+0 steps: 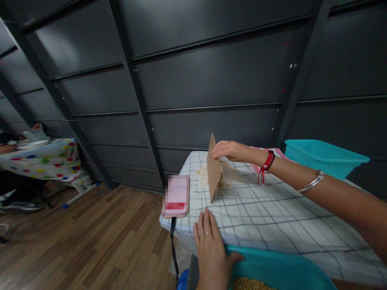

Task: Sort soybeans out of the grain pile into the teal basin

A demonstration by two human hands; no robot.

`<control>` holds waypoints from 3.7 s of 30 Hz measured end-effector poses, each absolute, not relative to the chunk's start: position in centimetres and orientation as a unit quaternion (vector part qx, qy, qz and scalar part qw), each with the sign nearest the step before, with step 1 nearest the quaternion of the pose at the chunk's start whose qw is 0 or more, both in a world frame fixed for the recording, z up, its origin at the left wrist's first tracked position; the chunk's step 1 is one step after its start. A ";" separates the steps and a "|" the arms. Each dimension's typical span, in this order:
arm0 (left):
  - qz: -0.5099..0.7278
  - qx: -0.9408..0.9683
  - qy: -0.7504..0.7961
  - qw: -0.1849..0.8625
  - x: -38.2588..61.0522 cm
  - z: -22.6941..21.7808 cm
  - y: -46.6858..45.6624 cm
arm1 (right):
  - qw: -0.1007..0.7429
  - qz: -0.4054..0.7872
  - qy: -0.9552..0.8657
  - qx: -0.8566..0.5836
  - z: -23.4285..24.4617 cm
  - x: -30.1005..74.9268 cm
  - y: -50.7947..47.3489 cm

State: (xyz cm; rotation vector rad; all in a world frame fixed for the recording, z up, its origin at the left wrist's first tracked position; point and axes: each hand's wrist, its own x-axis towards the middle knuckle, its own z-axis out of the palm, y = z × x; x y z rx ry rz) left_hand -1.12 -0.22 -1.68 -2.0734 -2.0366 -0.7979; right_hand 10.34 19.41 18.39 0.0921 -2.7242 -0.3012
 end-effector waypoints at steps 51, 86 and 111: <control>-0.279 -0.663 -0.683 0.128 0.6 -1.1 -0.1 | 0.200 -0.383 -0.882 -0.189 13.6 15.7 11.7; -0.283 -0.655 -0.694 0.094 0.4 -0.1 -0.6 | 0.211 -0.368 -0.892 -0.155 14.4 17.5 10.1; -0.247 -0.655 -0.713 0.036 -0.1 0.7 -0.7 | 0.057 -0.461 -0.878 0.114 21.2 11.0 14.2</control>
